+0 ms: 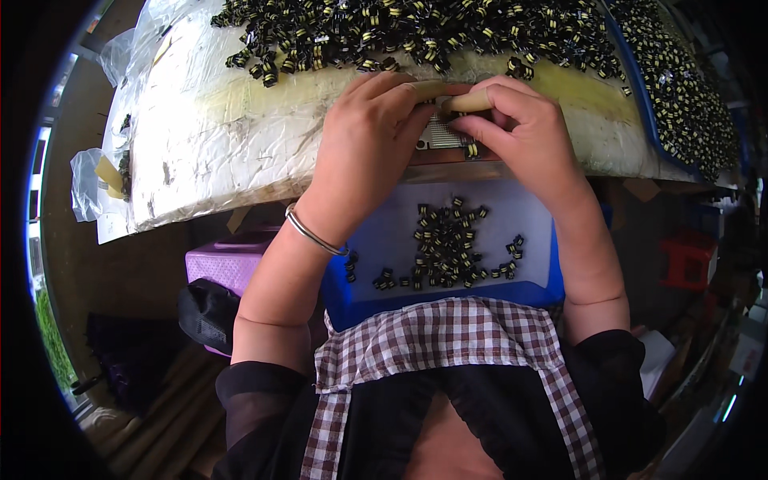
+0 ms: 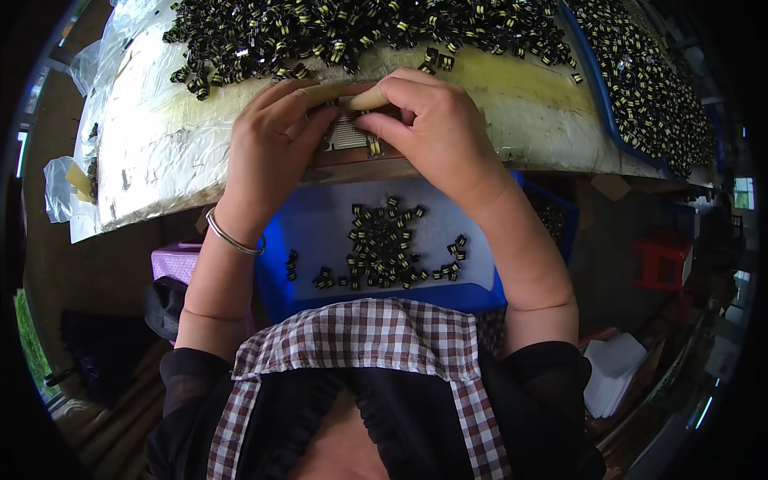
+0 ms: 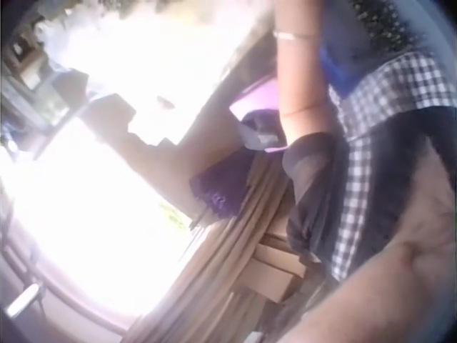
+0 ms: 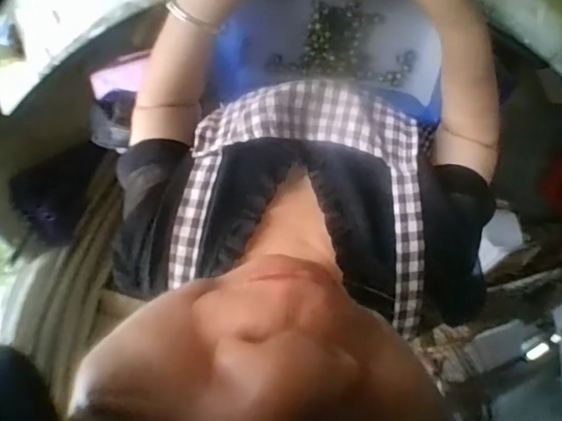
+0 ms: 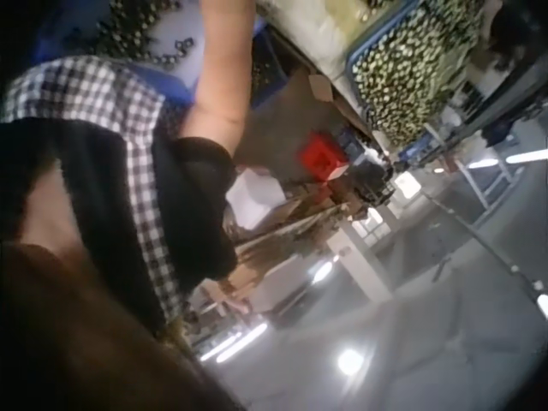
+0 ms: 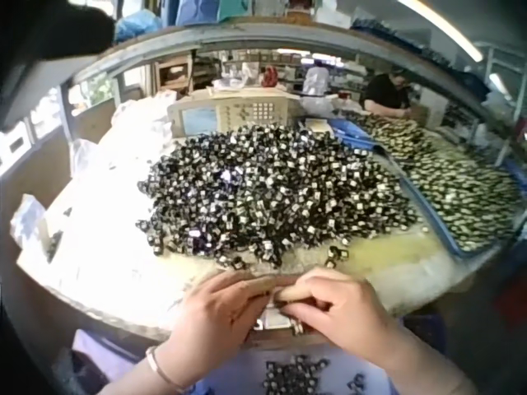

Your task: Manually sorting and placing small electronic components into an assembly tray grid.

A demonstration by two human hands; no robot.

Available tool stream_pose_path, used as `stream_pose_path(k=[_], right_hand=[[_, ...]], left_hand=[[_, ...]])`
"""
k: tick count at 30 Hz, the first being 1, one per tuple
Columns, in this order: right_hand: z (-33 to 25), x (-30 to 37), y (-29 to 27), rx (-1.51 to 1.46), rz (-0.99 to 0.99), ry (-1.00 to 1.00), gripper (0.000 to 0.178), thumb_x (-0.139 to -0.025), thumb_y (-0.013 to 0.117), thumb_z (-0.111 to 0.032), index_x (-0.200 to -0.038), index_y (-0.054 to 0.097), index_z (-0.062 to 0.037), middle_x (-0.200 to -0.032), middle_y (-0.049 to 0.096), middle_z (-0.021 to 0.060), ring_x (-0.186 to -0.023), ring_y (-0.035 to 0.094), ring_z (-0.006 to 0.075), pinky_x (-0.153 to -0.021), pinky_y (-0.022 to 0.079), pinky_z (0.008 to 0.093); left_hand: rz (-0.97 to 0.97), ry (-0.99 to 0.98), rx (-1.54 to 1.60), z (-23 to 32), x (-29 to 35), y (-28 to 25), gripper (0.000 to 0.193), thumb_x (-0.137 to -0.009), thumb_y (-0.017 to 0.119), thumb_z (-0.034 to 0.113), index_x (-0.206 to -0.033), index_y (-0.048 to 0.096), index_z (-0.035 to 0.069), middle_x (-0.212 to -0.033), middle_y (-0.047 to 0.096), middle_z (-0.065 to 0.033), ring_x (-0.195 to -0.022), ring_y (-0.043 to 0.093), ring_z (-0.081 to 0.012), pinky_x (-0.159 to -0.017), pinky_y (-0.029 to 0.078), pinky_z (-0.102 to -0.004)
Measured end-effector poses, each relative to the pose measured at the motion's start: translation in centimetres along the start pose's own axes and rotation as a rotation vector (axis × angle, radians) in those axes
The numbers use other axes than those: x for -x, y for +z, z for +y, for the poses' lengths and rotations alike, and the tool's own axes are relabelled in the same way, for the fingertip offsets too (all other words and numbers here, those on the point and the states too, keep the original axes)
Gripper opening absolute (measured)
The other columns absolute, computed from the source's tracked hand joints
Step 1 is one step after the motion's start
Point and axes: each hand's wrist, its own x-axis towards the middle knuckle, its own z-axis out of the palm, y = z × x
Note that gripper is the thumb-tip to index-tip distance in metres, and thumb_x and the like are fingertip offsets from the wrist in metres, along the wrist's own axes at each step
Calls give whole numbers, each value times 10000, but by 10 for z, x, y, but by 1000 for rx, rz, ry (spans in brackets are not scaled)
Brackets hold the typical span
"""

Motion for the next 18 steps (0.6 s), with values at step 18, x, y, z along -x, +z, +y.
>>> stream_pose_path(k=[18], right_hand=[[27,7,-14,304,452,91,157,-866,701,-129,-1003,705,-52,-739,609,6,-617,511,63,-580,428,216]], left_hand=[[-57,9,12,11,2,18,120,-787,676,90,-903,666,64,-831,607,-83,-819,575,-288,-736,489,-387]])
